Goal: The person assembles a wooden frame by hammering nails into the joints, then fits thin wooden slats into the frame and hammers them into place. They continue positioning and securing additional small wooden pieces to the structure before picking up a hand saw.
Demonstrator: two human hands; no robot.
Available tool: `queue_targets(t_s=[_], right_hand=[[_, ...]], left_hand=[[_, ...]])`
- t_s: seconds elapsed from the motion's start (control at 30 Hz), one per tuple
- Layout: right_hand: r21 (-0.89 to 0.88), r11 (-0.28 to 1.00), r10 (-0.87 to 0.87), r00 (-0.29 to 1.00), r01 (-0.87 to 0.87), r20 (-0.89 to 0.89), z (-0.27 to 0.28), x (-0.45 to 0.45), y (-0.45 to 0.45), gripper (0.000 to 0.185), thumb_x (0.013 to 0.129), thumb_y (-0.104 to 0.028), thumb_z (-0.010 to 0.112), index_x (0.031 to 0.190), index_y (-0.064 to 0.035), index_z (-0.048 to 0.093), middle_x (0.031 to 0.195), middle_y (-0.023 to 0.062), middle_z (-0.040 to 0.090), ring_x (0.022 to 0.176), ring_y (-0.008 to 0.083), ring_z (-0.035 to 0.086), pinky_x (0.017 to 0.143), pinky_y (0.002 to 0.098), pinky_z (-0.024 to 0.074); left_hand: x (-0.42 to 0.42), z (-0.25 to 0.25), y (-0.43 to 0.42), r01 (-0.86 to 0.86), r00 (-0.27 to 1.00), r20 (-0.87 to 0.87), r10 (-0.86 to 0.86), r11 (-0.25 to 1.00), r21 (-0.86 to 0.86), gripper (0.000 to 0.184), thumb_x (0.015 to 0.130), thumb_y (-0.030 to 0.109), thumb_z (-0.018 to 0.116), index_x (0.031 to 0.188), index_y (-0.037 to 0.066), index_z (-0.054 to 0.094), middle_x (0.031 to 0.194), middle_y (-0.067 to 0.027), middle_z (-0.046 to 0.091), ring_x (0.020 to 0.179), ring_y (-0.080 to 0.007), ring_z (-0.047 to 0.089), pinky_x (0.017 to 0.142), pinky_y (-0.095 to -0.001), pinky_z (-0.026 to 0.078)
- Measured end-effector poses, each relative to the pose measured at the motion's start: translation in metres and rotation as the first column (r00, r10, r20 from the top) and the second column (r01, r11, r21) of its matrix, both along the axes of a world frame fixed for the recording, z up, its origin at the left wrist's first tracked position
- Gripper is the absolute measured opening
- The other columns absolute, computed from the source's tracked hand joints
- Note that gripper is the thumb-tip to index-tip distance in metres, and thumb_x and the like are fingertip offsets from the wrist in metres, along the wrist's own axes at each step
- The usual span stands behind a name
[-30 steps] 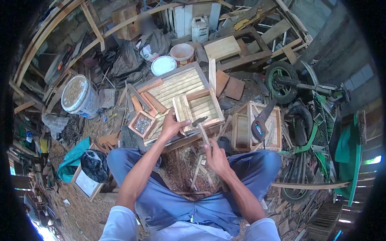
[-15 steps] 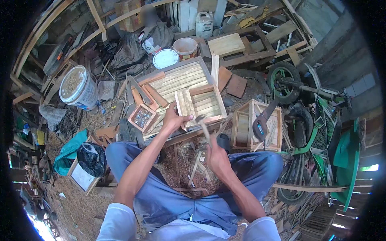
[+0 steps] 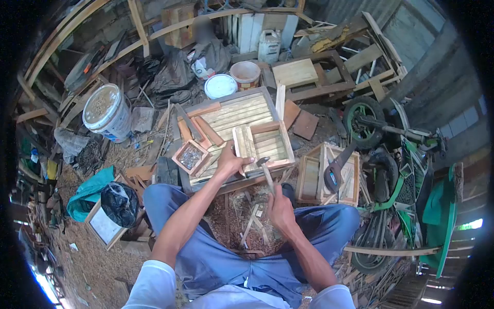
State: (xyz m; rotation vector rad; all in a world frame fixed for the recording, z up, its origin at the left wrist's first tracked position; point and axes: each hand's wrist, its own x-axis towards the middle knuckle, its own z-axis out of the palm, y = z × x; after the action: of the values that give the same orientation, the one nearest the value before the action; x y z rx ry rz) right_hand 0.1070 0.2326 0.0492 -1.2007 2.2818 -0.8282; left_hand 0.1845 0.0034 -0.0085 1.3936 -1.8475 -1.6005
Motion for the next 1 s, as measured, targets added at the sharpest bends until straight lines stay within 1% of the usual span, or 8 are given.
queue_targets(t_s=[0.1, 0.13, 0.23, 0.33, 0.47, 0.57, 0.8, 1.0], right_hand=[[-0.075, 0.996, -0.043, 0.993, 0.051, 0.106, 0.0, 0.001, -0.012, 0.034, 0.098, -0.013, 0.049, 0.13, -0.0026, 0.042, 0.075, 0.0312, 0.061, 0.076, 0.0505, 0.063, 0.062, 0.054, 0.0464], [-0.065, 0.995, -0.067, 0.991, 0.075, 0.119, 0.01, 0.004, -0.018, 0.033, 0.099, -0.013, 0.049, 0.13, -0.0025, 0.043, 0.074, 0.0303, 0.061, 0.075, 0.05, 0.064, 0.063, 0.0535, 0.0466], [-0.208, 0.977, -0.036, 0.999, 0.042, 0.034, 0.017, 0.008, -0.034, 0.031, 0.1, -0.013, 0.047, 0.128, -0.0004, 0.045, 0.077, 0.0306, 0.061, 0.08, 0.0498, 0.064, 0.066, 0.0526, 0.0468], [-0.114, 0.991, -0.056, 0.99, 0.071, 0.133, 0.031, 0.016, -0.054, 0.031, 0.1, -0.013, 0.047, 0.128, 0.0015, 0.046, 0.091, 0.034, 0.063, 0.093, 0.0509, 0.062, 0.077, 0.0513, 0.047], [-0.191, 0.982, 0.029, 0.991, -0.004, 0.131, 0.031, 0.03, -0.078, 0.038, 0.098, -0.013, 0.05, 0.131, 0.0035, 0.045, 0.099, 0.0344, 0.064, 0.097, 0.0504, 0.062, 0.084, 0.0496, 0.048], [-0.264, 0.96, 0.129, 0.982, -0.089, 0.138, 0.026, 0.04, -0.097, 0.037, 0.096, -0.013, 0.053, 0.129, 0.0025, 0.047, 0.098, 0.0344, 0.064, 0.096, 0.0507, 0.062, 0.083, 0.0501, 0.0481], [-0.348, 0.928, 0.187, 0.975, -0.134, 0.123, 0.002, 0.068, -0.131, 0.032, 0.093, -0.012, 0.058, 0.122, 0.0004, 0.054, 0.085, 0.0309, 0.065, 0.087, 0.0487, 0.065, 0.076, 0.0494, 0.0502], [-0.315, 0.938, 0.212, 0.958, -0.144, 0.193, 0.014, 0.082, -0.128, 0.032, 0.093, -0.013, 0.057, 0.122, 0.0006, 0.052, 0.084, 0.0313, 0.064, 0.086, 0.0496, 0.064, 0.074, 0.0498, 0.0499]], left_hand=[[0.001, 0.013, 0.005, -0.034, 0.999, 0.023, 0.032, 0.996, 0.085, 0.09, 0.058, 0.03, 0.092, 0.133, 0.008, 0.048, 0.123, -0.0222, 0.054, 0.109, -0.0384, 0.061, 0.094, -0.0439, 0.051], [0.001, 0.007, 0.007, -0.032, 0.999, -0.032, 0.03, 0.997, -0.066, 0.085, 0.062, 0.02, 0.09, 0.133, 0.001, 0.047, 0.111, -0.02, 0.062, 0.084, -0.0299, 0.064, 0.069, -0.0378, 0.052], [0.008, 0.009, 0.006, -0.012, 0.998, -0.063, 0.005, 0.994, -0.112, 0.074, 0.071, 0.013, 0.085, 0.133, -0.005, 0.047, 0.1, -0.0168, 0.07, 0.074, -0.0213, 0.069, 0.058, -0.0321, 0.055], [0.021, 0.033, -0.003, -0.028, 0.998, -0.058, 0.035, 0.993, 0.113, 0.07, 0.076, 0.016, 0.081, 0.134, -0.004, 0.048, 0.099, -0.016, 0.069, 0.089, -0.0211, 0.067, 0.079, -0.0329, 0.053], [0.065, 0.057, -0.034, 0.076, 0.997, -0.002, -0.079, 0.967, -0.244, 0.041, 0.086, 0.025, 0.073, 0.116, -0.002, 0.065, 0.098, -0.0117, 0.07, 0.093, -0.0192, 0.066, 0.081, -0.0329, 0.052], [0.108, 0.099, -0.048, -0.03, 0.979, -0.201, 0.043, 0.997, 0.068, 0.024, 0.089, 0.02, 0.069, 0.102, 0.0, 0.069, 0.098, -0.0078, 0.07, 0.079, -0.0203, 0.067, 0.073, -0.0332, 0.053], [0.162, 0.052, -0.079, 0.066, 0.948, 0.301, 0.106, 0.857, -0.512, 0.017, 0.082, 0.02, 0.069, 0.087, 0.005, 0.072, 0.085, -0.0188, 0.071, 0.083, -0.0337, 0.07, 0.074, -0.0433, 0.055], [0.158, 0.042, -0.072, 0.082, 0.851, 0.475, 0.223, 0.838, -0.54, 0.012, 0.08, 0.016, 0.069, 0.088, 0.012, 0.077, 0.087, -0.0153, 0.072, 0.084, -0.0334, 0.071, 0.076, -0.0444, 0.056]])
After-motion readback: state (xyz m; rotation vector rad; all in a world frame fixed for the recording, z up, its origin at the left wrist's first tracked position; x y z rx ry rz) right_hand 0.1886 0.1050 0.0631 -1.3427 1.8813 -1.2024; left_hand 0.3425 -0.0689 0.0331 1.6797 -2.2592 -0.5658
